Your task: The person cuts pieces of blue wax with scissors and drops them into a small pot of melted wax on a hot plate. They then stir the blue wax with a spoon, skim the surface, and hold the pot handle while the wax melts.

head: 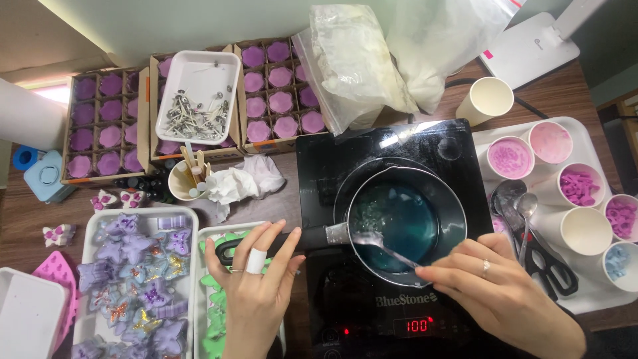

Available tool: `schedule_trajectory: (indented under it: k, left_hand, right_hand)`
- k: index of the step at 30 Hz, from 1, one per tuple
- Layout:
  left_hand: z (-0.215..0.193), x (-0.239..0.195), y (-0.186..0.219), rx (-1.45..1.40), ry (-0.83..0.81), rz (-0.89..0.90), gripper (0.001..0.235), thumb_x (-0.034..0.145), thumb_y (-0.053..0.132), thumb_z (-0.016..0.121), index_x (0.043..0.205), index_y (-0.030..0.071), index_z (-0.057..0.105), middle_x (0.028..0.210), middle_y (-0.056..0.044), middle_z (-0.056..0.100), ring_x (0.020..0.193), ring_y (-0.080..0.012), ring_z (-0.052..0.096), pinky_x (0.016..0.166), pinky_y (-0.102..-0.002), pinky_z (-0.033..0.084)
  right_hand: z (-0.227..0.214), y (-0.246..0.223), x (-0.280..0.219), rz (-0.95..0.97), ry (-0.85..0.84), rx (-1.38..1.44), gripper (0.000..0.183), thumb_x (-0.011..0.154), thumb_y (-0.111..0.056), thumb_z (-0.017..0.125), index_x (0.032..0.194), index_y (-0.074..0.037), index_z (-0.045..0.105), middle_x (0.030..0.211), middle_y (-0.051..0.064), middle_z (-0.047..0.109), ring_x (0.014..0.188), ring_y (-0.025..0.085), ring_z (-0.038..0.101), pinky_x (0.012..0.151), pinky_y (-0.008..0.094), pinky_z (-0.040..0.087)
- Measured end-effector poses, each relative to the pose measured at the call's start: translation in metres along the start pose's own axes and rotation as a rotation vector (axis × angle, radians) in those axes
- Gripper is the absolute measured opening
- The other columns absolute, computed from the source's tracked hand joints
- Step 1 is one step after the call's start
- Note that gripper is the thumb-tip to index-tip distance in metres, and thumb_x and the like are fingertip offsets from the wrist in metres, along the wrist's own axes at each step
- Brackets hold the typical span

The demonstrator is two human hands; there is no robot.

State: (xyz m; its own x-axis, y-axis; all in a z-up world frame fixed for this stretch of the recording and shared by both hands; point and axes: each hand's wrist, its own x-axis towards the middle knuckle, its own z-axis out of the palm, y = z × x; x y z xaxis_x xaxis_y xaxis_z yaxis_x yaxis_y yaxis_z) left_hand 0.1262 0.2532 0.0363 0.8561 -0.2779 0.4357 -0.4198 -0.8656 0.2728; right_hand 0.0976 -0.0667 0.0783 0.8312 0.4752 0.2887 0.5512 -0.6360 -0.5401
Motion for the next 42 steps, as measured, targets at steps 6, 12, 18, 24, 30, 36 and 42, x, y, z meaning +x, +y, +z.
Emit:
schedule_trajectory:
  k: [6,12,18,24,30,36,42]
  left_hand:
    - [0.001,0.0,0.0,-0.005,-0.021,-0.029,0.039,0.086,0.026,0.076,0.125,0.02,0.072,0.128,0.004,0.064,0.124,-0.0168,0.056,0.121,-0.063,0.008]
    - [0.001,-0.001,0.001,-0.01,-0.011,-0.031,0.037,0.087,0.024,0.076,0.124,0.02,0.073,0.124,0.005,0.065,0.123,-0.0154,0.056,0.123,-0.062,0.008]
    - [0.0,0.0,0.006,-0.016,-0.001,-0.056,0.035,0.087,0.023,0.076,0.122,0.019,0.073,0.121,0.005,0.066,0.122,-0.0162,0.057,0.121,-0.064,0.007]
    - [0.002,0.004,0.02,-0.068,-0.007,-0.033,0.038,0.087,0.021,0.076,0.124,0.014,0.07,0.124,0.002,0.066,0.124,-0.0155,0.059,0.12,-0.066,0.01]
    - [0.001,0.006,0.022,-0.099,-0.046,-0.018,0.04,0.087,0.018,0.075,0.127,0.014,0.069,0.125,0.001,0.066,0.123,-0.0171,0.058,0.118,-0.061,0.018]
    - [0.001,0.005,0.02,-0.105,-0.063,-0.018,0.042,0.085,0.014,0.076,0.127,0.013,0.069,0.125,0.001,0.066,0.123,-0.016,0.059,0.118,-0.059,0.019]
    - [0.001,0.006,0.02,-0.119,-0.064,-0.022,0.042,0.084,0.012,0.076,0.126,0.012,0.07,0.125,0.001,0.067,0.121,-0.0166,0.061,0.118,-0.056,0.02]
  right_hand:
    - [-0.02,0.009,-0.021,0.013,-0.103,0.093,0.023,0.087,-0.021,0.073,0.109,-0.015,0.075,0.093,-0.01,0.072,0.084,0.005,0.065,0.085,0.028,0.038]
    - [-0.023,0.023,-0.039,0.18,-0.102,-0.133,0.019,0.084,-0.02,0.076,0.104,-0.02,0.077,0.08,-0.013,0.068,0.079,0.005,0.065,0.086,0.032,0.041]
    - [-0.017,0.004,0.006,0.201,0.091,-0.198,0.022,0.082,-0.011,0.073,0.104,-0.01,0.074,0.078,-0.003,0.068,0.072,0.012,0.063,0.072,0.029,0.039]
    - [-0.005,0.0,0.029,0.069,0.138,-0.228,0.026,0.082,-0.011,0.073,0.107,-0.011,0.074,0.083,-0.004,0.071,0.078,0.01,0.063,0.079,0.031,0.034]
    - [-0.008,0.002,0.011,0.001,0.018,-0.008,0.022,0.087,-0.017,0.071,0.109,-0.015,0.074,0.087,-0.009,0.07,0.082,0.006,0.061,0.082,0.029,0.033]
    - [-0.015,0.016,-0.026,0.135,-0.016,-0.098,0.02,0.085,-0.018,0.075,0.105,-0.017,0.077,0.081,-0.01,0.068,0.08,0.004,0.065,0.081,0.03,0.044]
    - [-0.014,0.001,0.017,0.138,0.034,-0.195,0.031,0.076,-0.008,0.073,0.107,-0.008,0.076,0.081,-0.003,0.072,0.078,0.012,0.065,0.071,0.031,0.043]
